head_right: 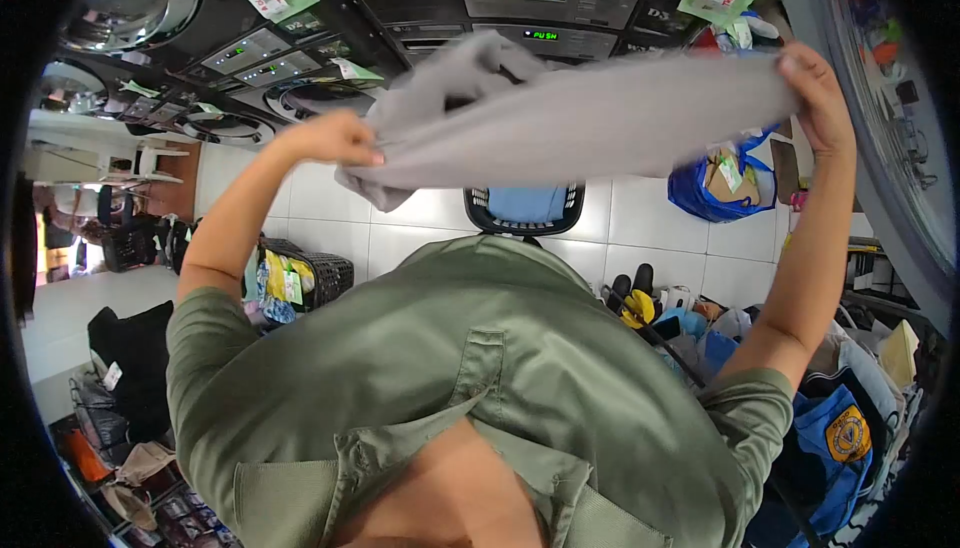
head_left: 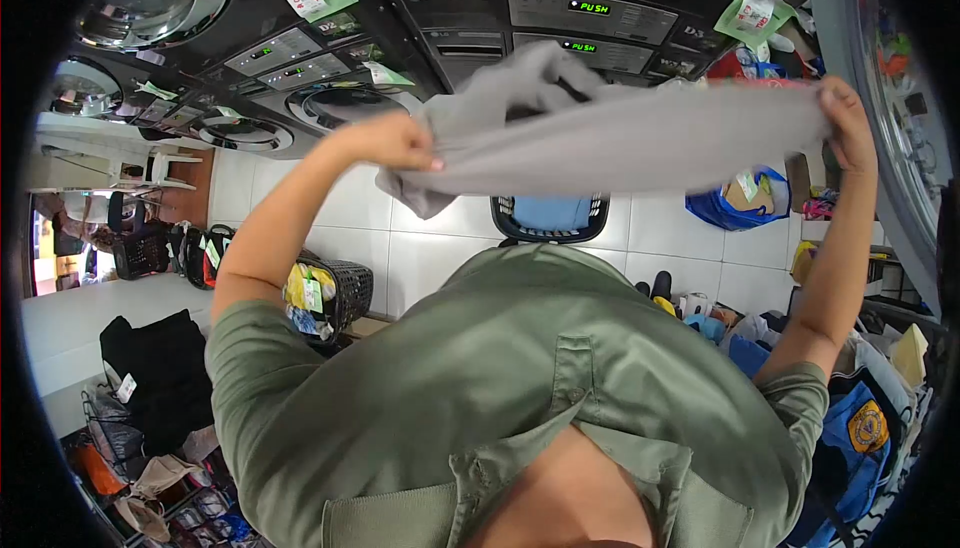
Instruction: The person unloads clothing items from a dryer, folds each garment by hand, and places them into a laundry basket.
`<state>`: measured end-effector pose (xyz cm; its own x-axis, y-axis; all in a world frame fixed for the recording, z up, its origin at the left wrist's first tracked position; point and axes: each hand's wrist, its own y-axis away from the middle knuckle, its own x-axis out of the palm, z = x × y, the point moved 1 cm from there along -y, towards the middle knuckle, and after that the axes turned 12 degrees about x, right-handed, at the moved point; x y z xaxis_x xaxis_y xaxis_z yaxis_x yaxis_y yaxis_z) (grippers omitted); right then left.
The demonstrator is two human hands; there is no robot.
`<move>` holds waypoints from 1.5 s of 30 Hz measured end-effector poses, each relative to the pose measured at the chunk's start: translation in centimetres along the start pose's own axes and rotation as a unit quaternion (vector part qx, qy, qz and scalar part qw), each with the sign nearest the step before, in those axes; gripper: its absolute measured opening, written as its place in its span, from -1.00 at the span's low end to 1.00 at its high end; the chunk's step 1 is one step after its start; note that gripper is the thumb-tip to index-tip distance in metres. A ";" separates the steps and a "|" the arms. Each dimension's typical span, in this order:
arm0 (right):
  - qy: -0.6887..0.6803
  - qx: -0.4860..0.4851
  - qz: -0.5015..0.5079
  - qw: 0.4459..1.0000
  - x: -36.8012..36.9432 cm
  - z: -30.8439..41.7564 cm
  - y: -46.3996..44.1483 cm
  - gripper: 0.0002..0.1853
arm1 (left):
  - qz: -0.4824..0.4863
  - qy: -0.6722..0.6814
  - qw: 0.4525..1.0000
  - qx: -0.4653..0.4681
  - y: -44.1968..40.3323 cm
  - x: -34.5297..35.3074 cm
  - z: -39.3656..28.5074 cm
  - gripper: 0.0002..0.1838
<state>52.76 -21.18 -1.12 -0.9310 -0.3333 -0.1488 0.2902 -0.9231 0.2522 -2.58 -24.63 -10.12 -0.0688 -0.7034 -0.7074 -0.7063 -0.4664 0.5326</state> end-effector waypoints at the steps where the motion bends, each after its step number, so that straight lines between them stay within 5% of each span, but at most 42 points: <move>1: 0.248 -0.003 -0.039 0.968 0.5 0.1 0.1 -0.85 | -0.073 -0.058 0.996 0.001 0.0 1.6 1.8 -0.70; 2: 0.366 0.076 -0.037 0.927 3.4 0.0 0.2 -0.76 | -0.145 -0.116 0.983 0.002 0.9 2.5 3.5 -0.71; 4: 0.738 0.044 -0.072 0.670 5.1 -3.6 0.5 -0.68 | -0.226 -0.247 0.940 -0.069 3.5 -0.6 5.0 -0.76; 5: 0.777 0.040 -0.045 0.626 4.4 -6.7 0.5 -0.72 | -0.228 -0.303 0.922 -0.071 4.5 -0.9 6.7 -0.77; 8: 0.772 0.056 -0.122 0.621 0.7 -13.6 0.0 -0.76 | -0.243 -0.350 0.901 -0.083 5.7 -0.7 8.2 -0.80; 10: 0.532 -0.009 -0.174 0.828 6.4 -11.4 -1.4 -0.72 | -0.393 0.000 0.918 -0.060 3.6 -0.3 5.0 -0.81; 12: 0.230 -0.036 -0.081 0.969 13.3 -10.2 -4.6 -0.80 | -0.383 0.094 0.918 0.048 0.0 -0.3 0.4 -0.77; 14: -0.006 -0.088 0.029 0.996 21.8 -8.6 -7.3 -0.72 | -0.380 0.193 0.902 0.068 -2.3 -2.1 -4.6 -0.79; 16: -0.066 -0.147 0.063 0.985 29.5 -6.5 -8.2 -0.55 | -0.403 0.295 0.862 0.088 -4.5 -3.2 -4.6 -0.76; 18: -0.215 -0.118 0.135 0.960 35.4 -6.4 -8.8 -0.60 | -0.397 0.347 0.842 0.113 -3.6 -5.6 -6.5 -0.74; 20: -0.180 -0.048 0.096 0.978 39.3 -10.0 -10.6 -0.65 | -0.498 0.265 0.821 0.091 -0.7 -7.6 -9.5 -0.78; 21: 0.009 -0.056 0.071 0.996 39.6 -10.8 -10.1 -0.67 | -0.555 0.008 0.823 0.124 0.9 -8.7 -8.8 -0.79; 23: 0.340 -0.075 0.054 0.936 39.3 -14.7 -9.5 -0.66 | -0.657 0.038 0.747 0.091 5.9 -9.9 -6.2 -0.75; 24: 0.475 -0.086 0.063 0.874 38.1 -18.2 -9.8 -0.65 | -0.679 0.322 0.659 0.023 8.3 -10.1 -5.2 -0.68; 26: 0.514 -0.079 0.128 0.844 32.6 -22.5 -9.8 -0.70 | -0.622 0.185 0.759 0.055 11.9 -10.4 -7.2 -0.85; 27: 0.533 -0.072 0.079 0.839 28.5 -24.1 -9.6 -0.74 | -0.516 0.070 0.853 -0.041 14.2 -10.5 -4.3 -0.84; 28: 0.505 -0.214 0.019 0.836 22.9 -24.3 -9.5 -0.75 | -0.390 -0.047 0.909 -0.136 16.5 -10.0 -1.0 -0.81; 29: 0.563 -0.213 -0.104 0.792 17.9 -22.7 -8.7 -0.79 | -0.353 -0.096 0.911 -0.189 17.4 -8.5 1.0 -0.77; 30: 0.523 -0.068 -0.107 0.843 13.1 -22.0 -8.8 -0.84 | -0.311 -0.144 0.908 -0.242 17.6 -6.5 2.4 -0.72; 32: 0.661 -0.207 -0.221 0.687 9.4 -13.8 -6.2 -0.81 | -0.387 -0.128 0.900 -0.155 16.1 -3.5 2.6 -0.64; 34: 0.640 -0.276 -0.315 0.644 7.2 -10.4 -6.0 -0.74 | -0.413 -0.121 0.869 -0.244 13.6 -3.4 -0.2 -0.58; 36: 0.636 -0.247 -0.360 0.636 7.0 -7.8 -4.5 -0.72 | -0.498 -0.151 0.843 -0.136 12.1 -1.4 0.9 -0.61; 37: 0.628 -0.214 -0.403 0.630 7.0 -7.0 -3.4 -0.70 | -0.450 -0.192 0.862 -0.136 12.0 -0.5 1.6 -0.69; 39: 0.622 -0.154 -0.345 0.686 5.3 -6.8 -0.7 -0.78 | -0.456 -0.142 0.874 -0.091 12.4 0.1 -0.8 -0.80; 41: 0.330 -0.115 -0.222 0.910 2.2 -7.3 3.8 -0.78 | -0.447 0.004 0.894 -0.015 14.1 1.0 -3.2 -0.85; 42: 0.217 -0.069 -0.143 0.963 1.9 -5.5 5.9 -0.86 | -0.407 0.119 0.906 0.006 15.2 1.1 -3.7 -0.85; 43: 0.098 -0.119 -0.098 0.983 2.1 -4.5 7.4 -0.84 | -0.342 0.249 0.890 0.170 15.6 0.1 -4.0 -0.86; 44: 0.007 -0.210 -0.047 0.977 2.4 -3.6 8.0 -0.83 | -0.257 0.371 0.831 0.325 16.0 -0.4 -4.2 -0.84; 45: 0.126 -0.114 -0.232 0.958 0.5 -4.5 7.8 -0.84 | -0.272 0.529 0.667 0.448 15.1 -0.3 -3.3 -0.74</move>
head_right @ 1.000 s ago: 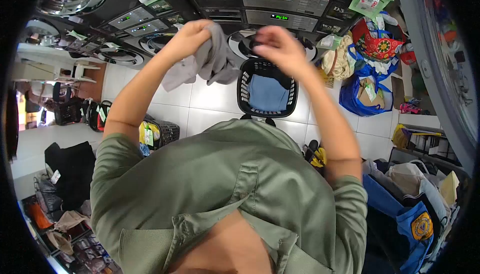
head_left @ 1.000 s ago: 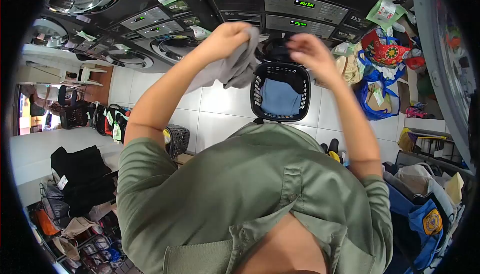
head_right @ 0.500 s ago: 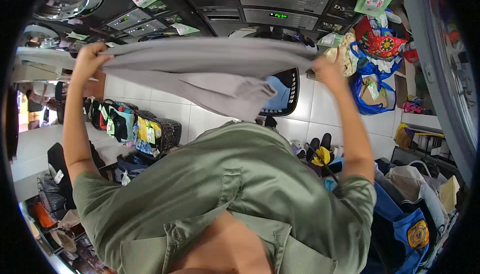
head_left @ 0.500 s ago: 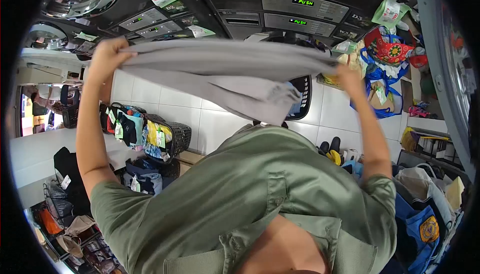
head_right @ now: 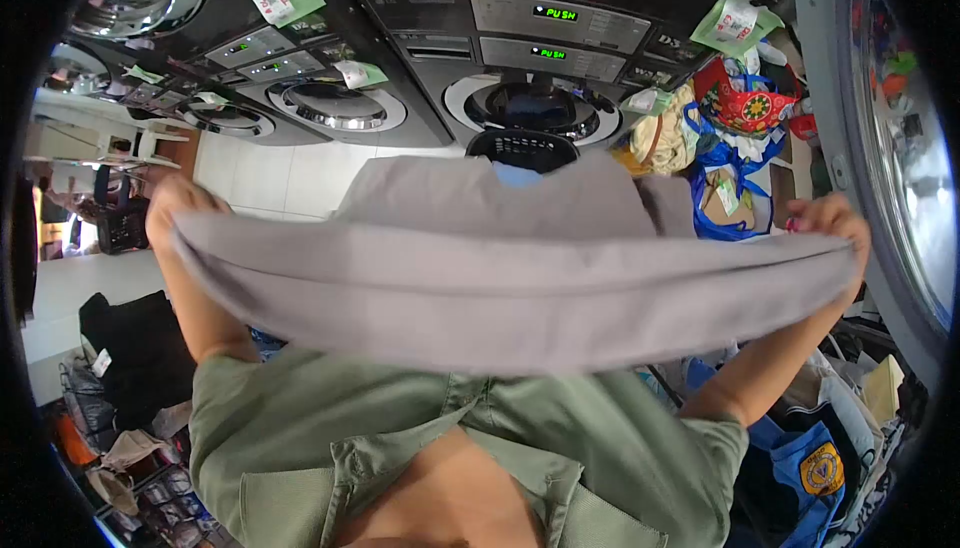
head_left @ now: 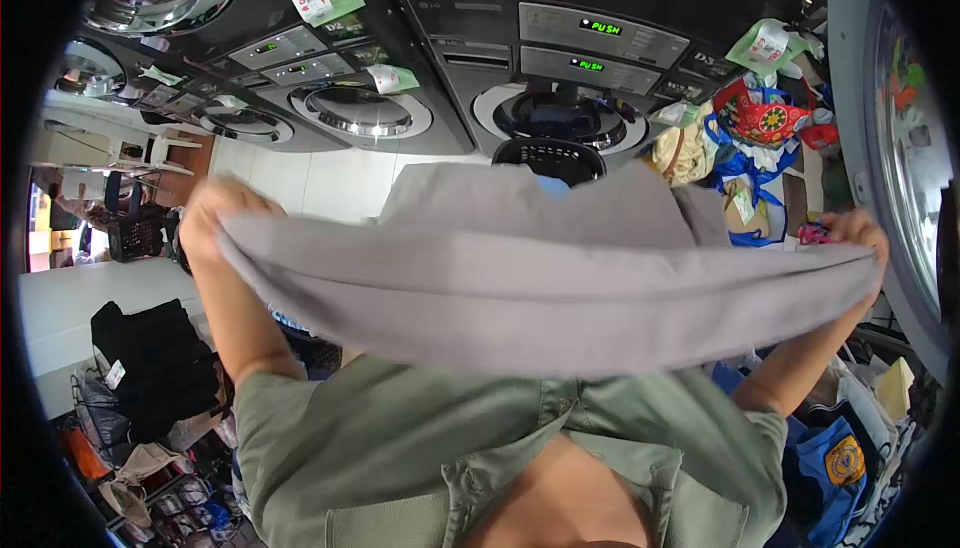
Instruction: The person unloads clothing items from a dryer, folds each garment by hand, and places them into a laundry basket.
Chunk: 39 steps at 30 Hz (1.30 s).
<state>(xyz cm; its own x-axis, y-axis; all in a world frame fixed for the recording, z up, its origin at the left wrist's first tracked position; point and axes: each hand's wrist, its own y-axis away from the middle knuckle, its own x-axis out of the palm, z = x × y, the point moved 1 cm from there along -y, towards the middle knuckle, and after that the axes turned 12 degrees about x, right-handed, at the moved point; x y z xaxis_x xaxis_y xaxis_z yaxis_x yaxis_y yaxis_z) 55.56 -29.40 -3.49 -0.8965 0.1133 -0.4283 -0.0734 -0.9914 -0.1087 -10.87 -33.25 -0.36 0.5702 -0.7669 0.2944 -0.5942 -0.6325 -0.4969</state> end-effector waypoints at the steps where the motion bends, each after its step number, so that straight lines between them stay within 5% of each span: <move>1: 0.083 0.038 -0.082 0.992 -0.5 -1.9 -0.6 -0.83 | -0.222 -0.024 0.975 0.015 0.2 0.0 0.9 -0.75; 2: 0.160 0.088 -0.155 0.971 -0.2 -2.7 -1.3 -0.81 | -0.369 -0.182 0.909 0.072 2.4 -2.7 3.2 -0.70; 3: -0.016 0.203 -0.190 0.960 5.3 0.2 -1.0 -0.67 | -0.514 -0.337 0.785 0.074 4.8 -5.2 5.5 -0.56; 4: -0.193 0.308 -0.218 0.906 9.6 2.4 -0.5 -0.53 | -0.583 -0.447 0.678 -0.029 1.2 -3.9 8.6 -0.31; 5: -0.156 0.354 -0.197 0.901 12.7 0.2 2.7 -0.15 | -0.603 -0.342 0.715 -0.091 3.3 -4.2 12.8 -0.24; 7: 0.013 0.321 -0.140 0.937 15.5 -14.9 7.3 -0.18 | -0.561 -0.026 0.811 -0.165 13.4 -4.2 23.4 -0.16; 9: 0.163 0.257 -0.095 0.948 18.7 -25.5 15.1 -0.20 | -0.582 -0.036 0.786 -0.204 13.5 3.0 23.8 -0.14; 10: -0.195 0.417 -0.073 0.885 20.6 -24.2 18.6 -0.38 | -0.537 0.056 0.786 -0.301 16.5 4.5 24.9 -0.23; 11: -0.373 0.466 -0.049 0.801 20.7 -22.6 19.5 -0.47 | -0.484 0.148 0.769 -0.391 18.9 5.5 25.4 -0.31; 12: -0.522 0.516 -0.048 0.677 20.8 -20.8 20.5 -0.56 | -0.484 0.148 0.767 -0.395 19.8 4.4 25.3 -0.31; 14: -0.253 0.512 0.188 0.799 19.0 -18.3 17.0 -0.71 | -0.408 -0.046 0.797 -0.444 19.6 -0.1 25.1 -0.44; 15: -0.115 0.494 0.242 0.827 15.7 -23.3 15.8 -0.72 | -0.469 -0.024 0.798 -0.377 19.3 -2.0 24.1 -0.58; 16: -0.189 0.509 0.135 0.829 14.7 -18.3 13.6 -0.75 | -0.488 0.049 0.820 -0.295 16.1 -2.3 21.4 -0.61; 17: -0.279 0.420 0.028 0.863 15.0 -14.5 11.7 -0.73 | -0.519 0.039 0.824 -0.225 13.9 -2.7 19.5 -0.63; 21: -0.293 0.347 0.031 0.891 11.5 -16.5 9.2 -0.58 | -0.482 -0.096 0.850 -0.191 11.3 -4.4 15.4 -0.63; 23: -0.222 0.307 0.014 0.925 10.7 -15.4 8.6 -0.56 | -0.414 -0.383 0.821 -0.091 8.8 -3.4 13.0 -0.66; 24: -0.200 0.220 0.018 0.955 10.5 -12.5 8.3 -0.53 | -0.415 -0.383 0.820 -0.088 8.0 -3.2 11.4 -0.66; 25: -0.200 0.217 0.019 0.955 9.7 -10.4 7.5 -0.53 | -0.305 -0.330 0.892 -0.042 7.3 -3.0 9.5 -0.66; 27: -0.259 0.102 0.080 0.957 8.3 -8.8 6.3 -0.53 | -0.187 -0.271 0.944 0.004 7.1 -3.7 8.2 -0.67; 28: -0.279 0.064 0.100 0.953 7.8 -9.2 5.8 -0.53 | -0.202 -0.152 0.964 0.079 6.6 -5.2 8.2 -0.69; 30: -0.450 0.261 0.082 0.850 5.4 -14.4 2.8 -0.54 | -0.379 -0.050 0.922 0.059 3.8 -6.5 8.5 -0.72; 31: -0.451 0.260 0.081 0.850 6.4 -13.2 1.1 -0.54 | -0.529 -0.074 0.845 -0.033 1.3 -6.8 8.5 -0.75; 33: -0.389 0.400 0.048 0.828 10.6 -7.8 -1.2 -0.55 | -0.470 -0.153 0.867 -0.071 1.4 -10.4 10.7 -0.74; 37: -0.413 0.320 0.082 0.849 17.8 -2.7 1.9 -0.53 | -0.432 -0.272 0.849 -0.138 -1.5 -6.5 17.0 -0.59; 38: -0.436 0.308 0.116 0.838 20.4 -1.4 2.7 -0.50 | -0.402 -0.313 0.828 -0.235 -4.1 -2.4 17.5 -0.57; 39: -0.451 0.319 0.133 0.823 23.5 -0.2 3.3 -0.44 | -0.314 -0.271 0.880 -0.230 -2.7 -2.3 21.3 -0.54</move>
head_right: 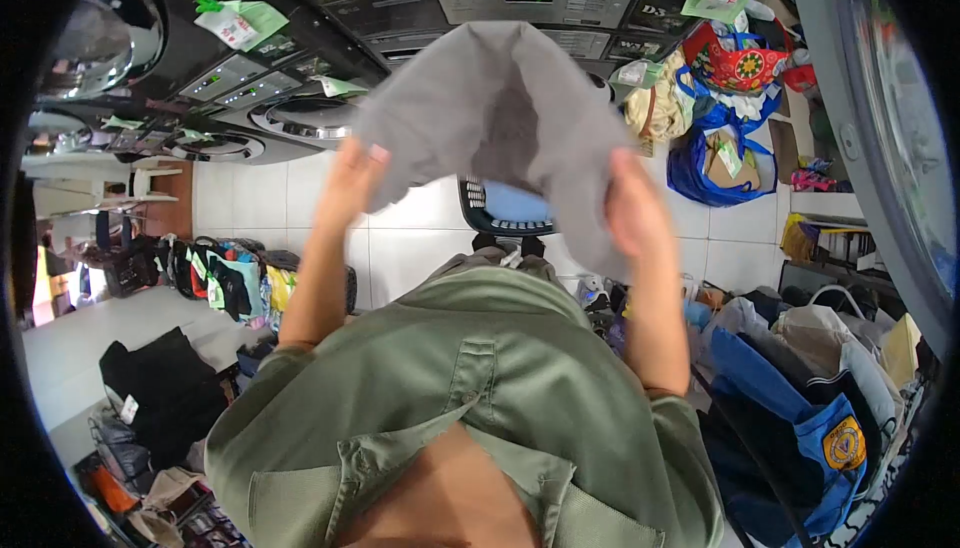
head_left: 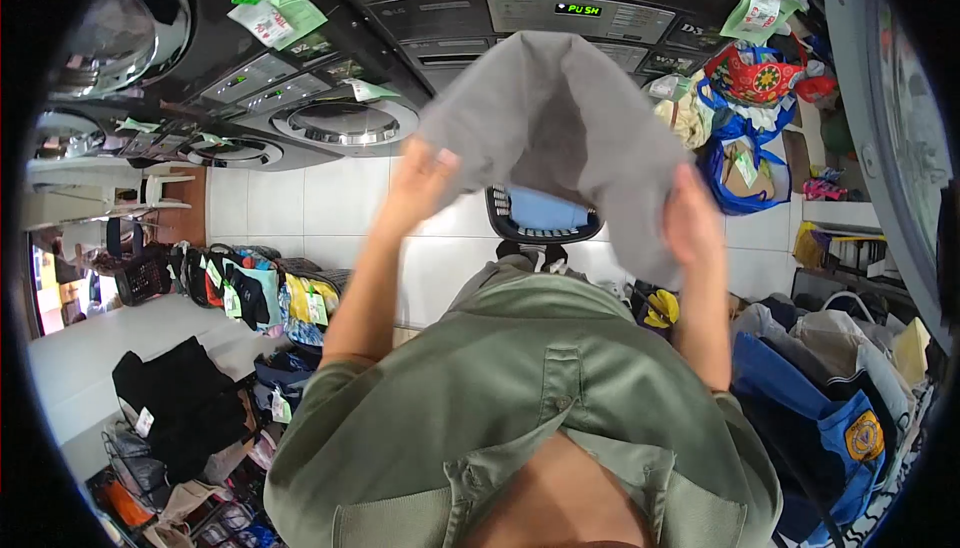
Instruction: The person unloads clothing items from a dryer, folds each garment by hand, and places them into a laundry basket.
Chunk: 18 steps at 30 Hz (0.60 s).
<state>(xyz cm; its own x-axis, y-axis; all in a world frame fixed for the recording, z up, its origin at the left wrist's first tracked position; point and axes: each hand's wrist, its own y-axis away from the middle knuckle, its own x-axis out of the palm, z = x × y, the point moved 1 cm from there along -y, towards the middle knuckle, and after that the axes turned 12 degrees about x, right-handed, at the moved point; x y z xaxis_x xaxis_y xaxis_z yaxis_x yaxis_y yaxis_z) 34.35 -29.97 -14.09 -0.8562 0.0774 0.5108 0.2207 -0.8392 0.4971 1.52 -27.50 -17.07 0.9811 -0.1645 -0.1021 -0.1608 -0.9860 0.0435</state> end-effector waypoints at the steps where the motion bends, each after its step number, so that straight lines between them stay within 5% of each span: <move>1: -0.015 0.046 0.051 0.998 1.5 -2.2 -0.9 -0.41 | 0.050 0.015 0.994 0.097 0.6 4.2 -1.4 -0.45; 2: 0.018 0.066 -0.016 0.997 4.4 -3.5 -2.0 -0.45 | 0.124 -0.146 0.953 0.236 1.0 6.7 -0.9 -0.36; 4: 0.078 0.067 -0.090 0.991 7.7 -5.6 -4.7 -0.49 | 0.171 -0.306 0.894 0.279 2.5 12.0 -1.5 -0.37; 5: 0.107 0.042 -0.099 0.988 8.2 -6.4 -6.3 -0.49 | 0.180 -0.302 0.895 0.274 2.6 11.9 -0.3 -0.37; 7: -0.074 0.054 -0.041 0.995 5.5 -9.8 -11.9 -0.48 | 0.190 -0.237 0.922 0.241 2.0 10.4 3.2 -0.33; 9: -0.065 0.066 -0.061 0.994 4.2 -11.8 -14.1 -0.46 | 0.135 -0.128 0.967 0.174 1.2 8.2 6.3 -0.62; 13: -0.096 0.105 -0.089 0.986 -1.2 -17.1 -14.0 -0.44 | -0.182 -0.059 0.978 0.080 -0.6 5.0 16.7 -0.76; 18: -0.066 0.298 -0.094 0.948 -13.8 -25.2 -6.2 -0.44 | -0.066 -0.300 0.949 0.069 -7.1 7.1 30.3 -0.84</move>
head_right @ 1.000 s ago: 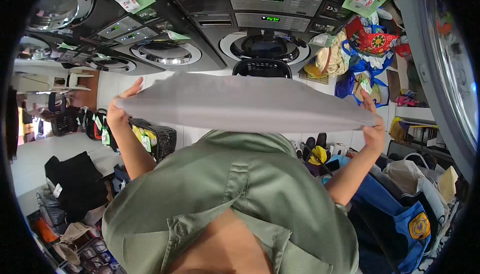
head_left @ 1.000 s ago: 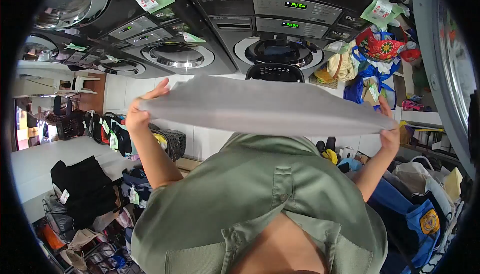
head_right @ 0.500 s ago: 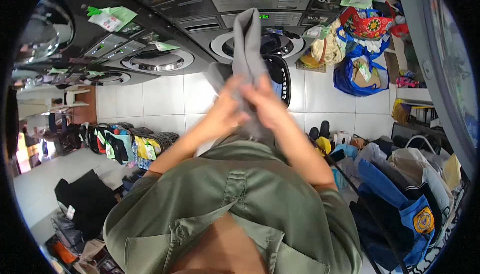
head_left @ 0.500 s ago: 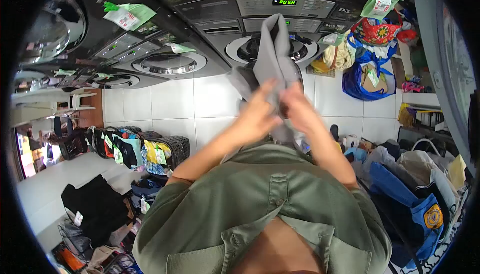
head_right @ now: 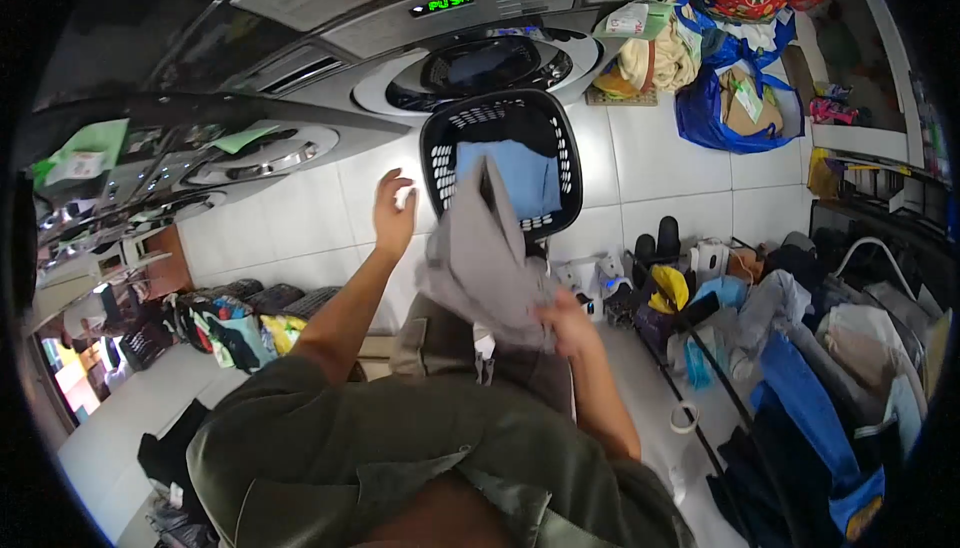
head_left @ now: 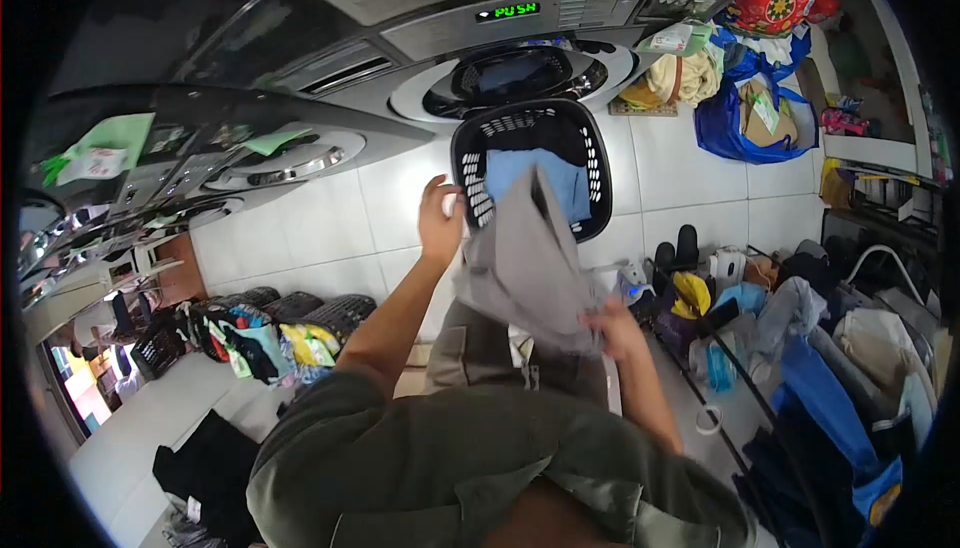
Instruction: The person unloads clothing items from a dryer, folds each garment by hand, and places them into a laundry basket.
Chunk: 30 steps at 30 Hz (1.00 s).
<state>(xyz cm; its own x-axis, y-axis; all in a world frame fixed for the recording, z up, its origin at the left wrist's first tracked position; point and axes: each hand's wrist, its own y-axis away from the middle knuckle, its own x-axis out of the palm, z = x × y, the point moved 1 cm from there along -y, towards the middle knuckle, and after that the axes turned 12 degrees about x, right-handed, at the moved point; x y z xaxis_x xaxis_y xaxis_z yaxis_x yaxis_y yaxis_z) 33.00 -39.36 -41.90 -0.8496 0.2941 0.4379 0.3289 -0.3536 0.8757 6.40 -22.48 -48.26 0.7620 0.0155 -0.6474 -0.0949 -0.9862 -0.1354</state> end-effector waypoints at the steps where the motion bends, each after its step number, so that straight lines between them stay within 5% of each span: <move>1: 0.023 0.017 -0.016 0.999 -2.6 -2.4 -0.1 -0.43 | 0.045 0.003 0.999 0.010 -1.1 3.1 0.2 -0.86; 2: 0.001 0.092 -0.019 0.996 -4.1 -3.5 0.5 -0.44 | 0.103 -0.023 0.991 0.083 -1.3 7.7 3.5 -0.81; 3: -0.055 0.072 -0.014 0.996 -5.6 -6.2 -0.1 -0.69 | 0.160 -0.084 0.966 0.183 -1.8 11.5 4.6 -0.80; 4: -0.064 0.091 -0.011 0.994 -8.8 -10.3 -1.7 -0.70 | 0.236 -0.108 0.941 0.218 -1.9 15.8 6.1 -0.78; 6: -0.176 0.067 -0.015 0.982 -10.0 -14.4 -2.3 -0.58 | 0.320 -0.136 0.912 0.216 -2.6 23.0 7.1 -0.81; 8: -0.230 0.049 -0.037 0.971 -11.9 -18.4 -3.0 -0.53 | 0.425 -0.263 0.816 0.290 -3.4 30.1 9.2 -0.77; 11: -0.315 0.005 -0.030 0.949 -14.1 -21.3 -3.9 -0.44 | 0.338 -0.329 0.841 0.264 -3.2 37.6 13.3 -0.76; 12: -0.340 0.006 0.008 0.940 -14.0 -21.1 -3.9 -0.47 | 0.344 -0.328 0.840 0.263 -4.2 37.9 13.0 -0.76; 14: -0.374 0.018 0.046 0.926 -12.8 -21.1 -3.0 -0.49 | 0.376 -0.153 0.914 0.018 -5.5 36.4 12.4 -0.73; 15: -0.387 0.004 0.029 0.922 -12.3 -20.6 -2.9 -0.48 | 0.248 -0.018 0.968 0.027 -5.4 34.4 13.3 -0.71; 17: -0.398 -0.001 -0.011 0.917 -11.7 -20.4 -2.8 -0.43 | 0.109 0.078 0.987 -0.093 -5.8 28.3 14.8 -0.73; 18: -0.397 0.002 -0.006 0.918 -11.3 -19.9 -2.3 -0.43 | 0.025 0.248 0.948 -0.200 -5.8 23.7 13.9 -0.84; 22: -0.363 0.022 -0.019 0.931 -6.7 -12.5 -1.3 -0.47 | -0.123 0.404 0.872 -0.247 -5.8 7.3 10.8 -0.88; 24: -0.357 0.021 -0.007 0.934 -4.3 -10.9 -0.3 -0.49 | -0.025 0.301 0.918 -0.259 -5.3 5.0 10.2 -0.84; 26: -0.308 0.000 -0.007 0.951 -3.4 -10.4 -0.3 -0.53 | 0.054 0.142 0.978 -0.142 -5.1 6.2 9.3 -0.78; 29: -0.222 0.028 -0.071 0.972 -4.9 -13.4 -0.8 -0.53 | 0.111 0.045 0.988 -0.100 -4.6 14.1 14.0 -0.59; 30: -0.141 0.001 -0.086 0.986 -5.6 -14.8 -0.8 -0.53 | 0.164 0.034 0.970 -0.174 -5.2 15.6 11.6 -0.57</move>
<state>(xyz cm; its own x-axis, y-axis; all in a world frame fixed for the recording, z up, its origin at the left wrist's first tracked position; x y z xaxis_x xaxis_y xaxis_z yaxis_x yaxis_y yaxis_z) 31.36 -53.83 -48.03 -0.7447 0.5852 0.3209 0.1901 -0.2750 0.9425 11.32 -15.21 -66.34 0.7691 -0.3074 -0.5603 -0.1265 -0.9326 0.3380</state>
